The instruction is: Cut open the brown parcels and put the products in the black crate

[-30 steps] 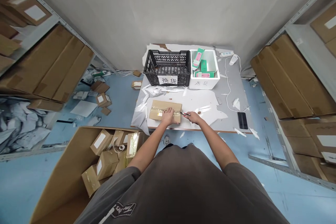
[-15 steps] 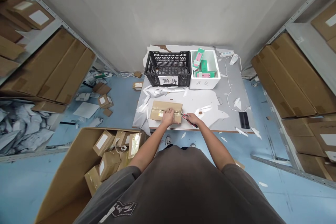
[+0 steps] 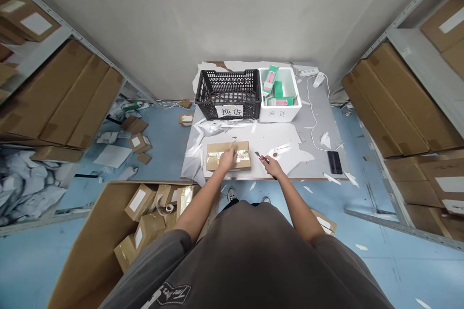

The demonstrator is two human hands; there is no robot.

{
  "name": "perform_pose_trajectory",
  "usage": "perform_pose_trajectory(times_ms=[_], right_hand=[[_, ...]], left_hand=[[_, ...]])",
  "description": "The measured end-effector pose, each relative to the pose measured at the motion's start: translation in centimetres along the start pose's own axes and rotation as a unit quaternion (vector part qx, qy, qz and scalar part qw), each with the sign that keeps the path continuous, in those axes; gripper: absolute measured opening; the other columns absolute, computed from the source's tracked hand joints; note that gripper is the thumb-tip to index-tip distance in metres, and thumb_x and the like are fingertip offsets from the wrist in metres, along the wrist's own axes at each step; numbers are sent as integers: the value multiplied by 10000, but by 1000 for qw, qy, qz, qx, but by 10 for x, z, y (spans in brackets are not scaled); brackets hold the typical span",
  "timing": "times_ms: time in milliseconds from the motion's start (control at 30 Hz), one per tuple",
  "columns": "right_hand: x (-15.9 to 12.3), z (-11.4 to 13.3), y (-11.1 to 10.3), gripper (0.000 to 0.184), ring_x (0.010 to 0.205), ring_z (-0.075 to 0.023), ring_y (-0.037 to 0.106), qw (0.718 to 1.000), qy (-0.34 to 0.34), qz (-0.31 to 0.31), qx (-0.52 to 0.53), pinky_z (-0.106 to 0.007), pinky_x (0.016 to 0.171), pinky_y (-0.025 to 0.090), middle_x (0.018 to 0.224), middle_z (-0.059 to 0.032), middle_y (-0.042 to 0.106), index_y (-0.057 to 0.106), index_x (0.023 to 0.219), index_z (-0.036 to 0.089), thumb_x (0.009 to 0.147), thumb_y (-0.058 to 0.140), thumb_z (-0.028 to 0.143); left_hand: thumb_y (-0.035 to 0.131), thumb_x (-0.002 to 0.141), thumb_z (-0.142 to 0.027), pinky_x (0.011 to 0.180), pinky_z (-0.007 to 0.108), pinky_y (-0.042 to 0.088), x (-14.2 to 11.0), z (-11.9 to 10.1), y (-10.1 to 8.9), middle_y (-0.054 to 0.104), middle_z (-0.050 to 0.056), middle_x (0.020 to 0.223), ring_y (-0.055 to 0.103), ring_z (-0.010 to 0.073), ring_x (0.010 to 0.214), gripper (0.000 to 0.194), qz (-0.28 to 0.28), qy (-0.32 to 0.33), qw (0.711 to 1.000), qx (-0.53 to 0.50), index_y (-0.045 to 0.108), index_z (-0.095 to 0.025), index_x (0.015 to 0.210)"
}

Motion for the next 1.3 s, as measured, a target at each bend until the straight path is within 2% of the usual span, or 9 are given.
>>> perform_pose_trajectory(times_ms=[67, 133, 267, 400, 500, 600, 733, 1067, 1300], right_hand=[[-1, 0, -2, 424, 605, -150, 618, 997, 8, -53, 56, -219, 566, 531, 695, 29, 604, 612, 1153, 244, 1024, 480, 625], [0, 3, 1, 513, 629, -153, 632, 991, 9, -89, 101, -230, 595, 557, 726, 20, 620, 596, 1182, 248, 1021, 401, 694], [5, 10, 9, 647, 659, -170, 657, 987, 8, -112, 116, -252, 633, 573, 758, -2, 653, 607, 1181, 237, 991, 334, 792], [8, 13, 9, 634, 726, -187, 691, 995, 11, -98, 19, -272, 723, 561, 839, -29, 715, 692, 1143, 233, 1058, 272, 701], [10, 17, 4, 489, 937, -216, 713, 992, -38, -77, -94, -289, 829, 533, 1039, -53, 762, 716, 1246, 253, 1093, 359, 551], [11, 19, 1, 376, 1088, -246, 669, 974, -100, -40, -198, -294, 864, 491, 1167, -80, 744, 717, 1303, 261, 1065, 512, 469], [18, 25, -1, 335, 1142, -276, 602, 941, -146, -22, -304, -322, 897, 442, 1122, -98, 701, 720, 1306, 266, 1058, 570, 434], [52, 40, -12, 345, 1109, -298, 529, 887, -221, -34, -404, -358, 922, 399, 1172, -139, 631, 699, 1318, 248, 1081, 549, 450], [59, 39, -16, 338, 1099, -287, 527, 884, -238, -20, -401, -355, 921, 395, 1173, -131, 626, 702, 1318, 253, 1081, 558, 447]], left_hand=[[627, 1002, -346, 1127, 402, 426, 13, 2, -6, 648, 123, 1470, 573, 309, 1373, 724, -4, 2, 1000, 18, 344, -290, 1665], [726, 921, -326, 1180, 465, 398, 28, -2, -8, 519, 130, 1618, 450, 345, 1493, 767, -2, 27, 999, 38, 415, -306, 1623], [805, 842, -306, 1240, 559, 344, 49, -11, 0, 409, 183, 1694, 305, 402, 1592, 850, 49, 47, 997, 43, 433, -251, 1604], [672, 920, -285, 1272, 633, 269, 48, -12, 12, 323, 263, 1725, 239, 437, 1628, 787, 32, 52, 998, 19, 384, -165, 1644], [577, 971, -289, 1303, 646, 184, 37, -6, 21, 299, 238, 1746, 189, 403, 1655, 715, 7, 83, 996, 13, 386, -173, 1651], [515, 1014, -335, 1332, 585, 163, 28, 3, 27, 361, 202, 1730, 202, 343, 1663, 639, -18, 108, 994, 3, 430, -187, 1630], [466, 1043, -341, 1346, 519, 173, 24, 5, 31, 404, 186, 1712, 238, 302, 1656, 589, -43, 105, 994, -4, 474, -175, 1608], [529, 1027, -369, 1347, 555, 176, 23, 6, 40, 428, 148, 1706, 232, 302, 1658, 593, -55, 102, 993, -12, 492, -222, 1601], [482, 1055, -340, 1357, 544, 169, 22, 7, 39, 409, 139, 1718, 211, 287, 1664, 563, -64, 94, 993, -20, 499, -201, 1601]])
Point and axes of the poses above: each hand's wrist, its own x-axis towards the middle knuckle, its own y-axis out of the palm, z = x × y, the point moved 4 cm from there along x, towards the middle knuckle
